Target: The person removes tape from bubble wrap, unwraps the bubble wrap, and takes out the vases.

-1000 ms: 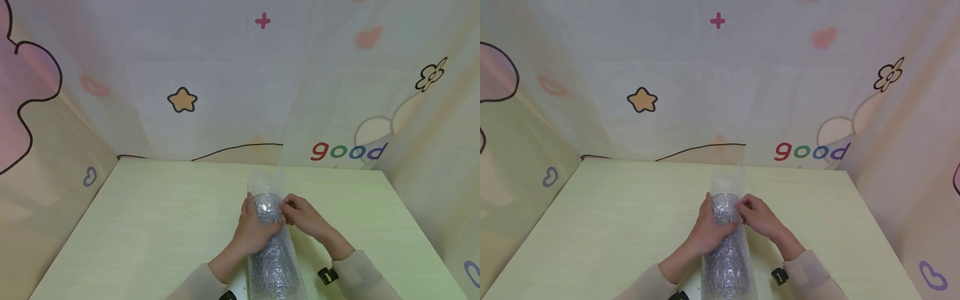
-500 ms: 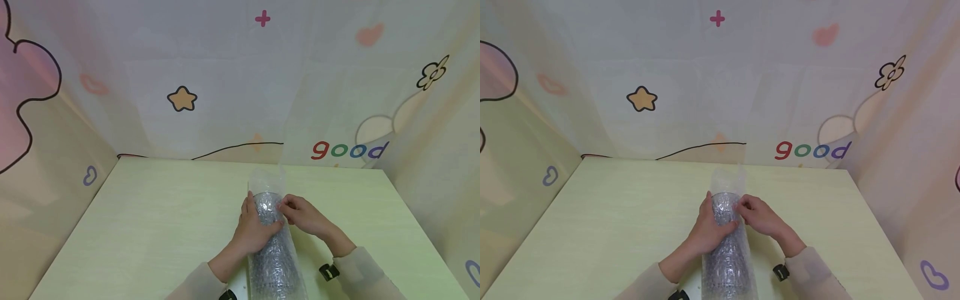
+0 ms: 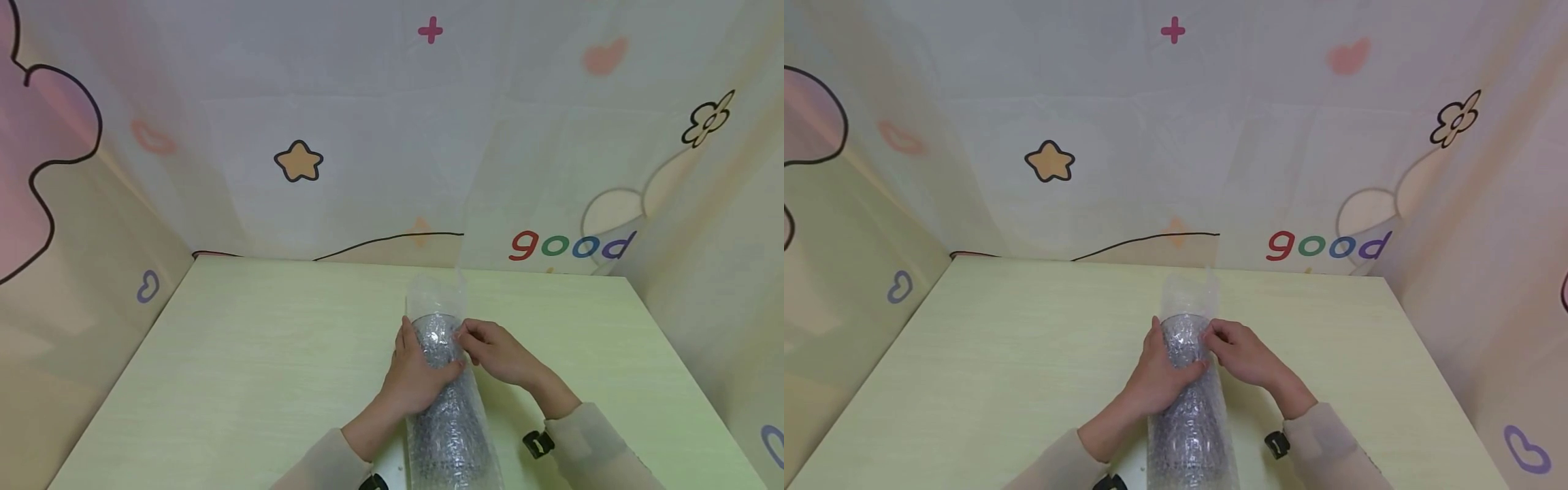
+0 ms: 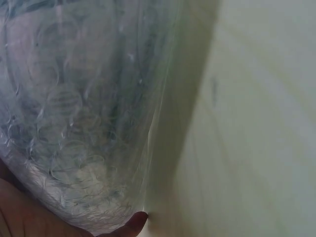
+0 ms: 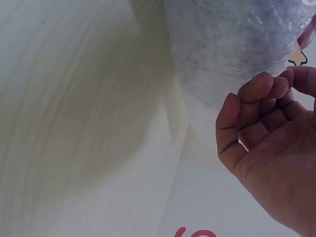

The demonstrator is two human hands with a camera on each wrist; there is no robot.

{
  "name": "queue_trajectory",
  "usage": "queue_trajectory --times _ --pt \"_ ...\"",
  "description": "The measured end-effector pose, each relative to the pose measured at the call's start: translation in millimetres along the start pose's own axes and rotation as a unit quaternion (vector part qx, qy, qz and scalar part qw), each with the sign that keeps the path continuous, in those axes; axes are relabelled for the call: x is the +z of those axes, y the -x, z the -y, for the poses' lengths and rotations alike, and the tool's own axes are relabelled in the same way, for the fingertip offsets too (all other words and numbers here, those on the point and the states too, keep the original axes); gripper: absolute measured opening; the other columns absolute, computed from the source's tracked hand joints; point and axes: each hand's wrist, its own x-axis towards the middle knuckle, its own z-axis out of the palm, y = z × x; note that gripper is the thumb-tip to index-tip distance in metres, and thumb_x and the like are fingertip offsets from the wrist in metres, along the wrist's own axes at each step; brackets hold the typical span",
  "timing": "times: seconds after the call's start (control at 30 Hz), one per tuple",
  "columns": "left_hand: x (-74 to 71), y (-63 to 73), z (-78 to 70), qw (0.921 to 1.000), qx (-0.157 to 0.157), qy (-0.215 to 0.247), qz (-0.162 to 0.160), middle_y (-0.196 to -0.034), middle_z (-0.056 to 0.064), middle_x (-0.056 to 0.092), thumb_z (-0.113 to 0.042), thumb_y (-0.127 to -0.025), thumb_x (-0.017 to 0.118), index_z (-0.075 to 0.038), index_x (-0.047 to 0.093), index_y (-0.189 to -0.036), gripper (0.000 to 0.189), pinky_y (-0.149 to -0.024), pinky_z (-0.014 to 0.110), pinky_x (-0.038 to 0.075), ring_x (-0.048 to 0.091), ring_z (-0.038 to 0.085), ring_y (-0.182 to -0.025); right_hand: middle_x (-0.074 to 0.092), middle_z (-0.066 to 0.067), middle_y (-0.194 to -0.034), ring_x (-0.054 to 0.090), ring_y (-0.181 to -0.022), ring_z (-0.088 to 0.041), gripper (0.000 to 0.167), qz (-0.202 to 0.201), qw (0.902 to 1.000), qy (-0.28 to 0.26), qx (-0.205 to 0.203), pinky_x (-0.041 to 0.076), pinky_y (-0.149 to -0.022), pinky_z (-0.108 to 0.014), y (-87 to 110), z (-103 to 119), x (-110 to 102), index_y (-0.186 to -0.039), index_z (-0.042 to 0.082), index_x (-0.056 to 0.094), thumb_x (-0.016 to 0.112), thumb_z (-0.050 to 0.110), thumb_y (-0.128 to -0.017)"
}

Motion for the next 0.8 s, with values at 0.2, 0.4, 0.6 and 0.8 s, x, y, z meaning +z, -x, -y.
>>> queue_trajectory --times 0.2,0.4,0.6,0.8 --pt "0.2 0.6 0.1 1.0 0.0 -0.002 -0.003 -0.172 0.023 0.009 -0.058 -0.086 0.074 -0.002 -0.005 -0.165 0.126 -0.113 0.066 0.039 0.026 0.046 -0.154 0.053 -0.009 -0.076 0.042 -0.061 -0.011 0.027 0.001 1.0 -0.007 -0.003 0.034 -0.054 -0.025 -0.2 -1.5 0.3 -0.089 0.005 0.059 0.049 0.02 -0.11" --pt "0.1 0.9 -1.6 1.0 0.0 0.001 -0.004 -0.171 0.025 0.011 -0.055 -0.085 0.075 -0.002 -0.005 -0.165 0.125 -0.113 0.066 0.039 0.027 0.048 -0.153 0.054 -0.008 -0.078 0.045 -0.066 -0.013 0.027 0.0 0.9998 -0.02 -0.008 0.037 -0.057 -0.025 -1.6 -4.6 1.5 -0.09 0.004 0.059 0.048 0.018 -0.11" --pt "-0.4 0.9 -1.2 1.0 -0.002 0.006 -0.001 -0.171 0.025 0.011 -0.053 -0.086 0.075 -0.002 -0.005 -0.165 0.124 -0.114 0.066 0.038 0.026 0.048 -0.153 0.052 -0.008 -0.077 0.048 -0.068 -0.021 0.028 -0.001 0.9994 -0.031 -0.012 0.037 -0.058 -0.026 -2.5 -6.1 2.4 -0.089 0.002 0.057 0.047 0.018 -0.11" --pt "-0.7 0.4 -1.4 0.9999 -0.003 0.01 -0.001 -0.171 0.025 0.011 -0.052 -0.086 0.075 -0.002 -0.005 -0.165 0.123 -0.115 0.065 0.037 0.026 0.048 -0.153 0.051 -0.007 -0.077 0.05 -0.071 -0.024 0.027 -0.001 0.9992 -0.038 -0.013 0.039 -0.06 -0.026 -2.4 -4.7 1.9 -0.089 0.001 0.057 0.047 0.016 -0.109"
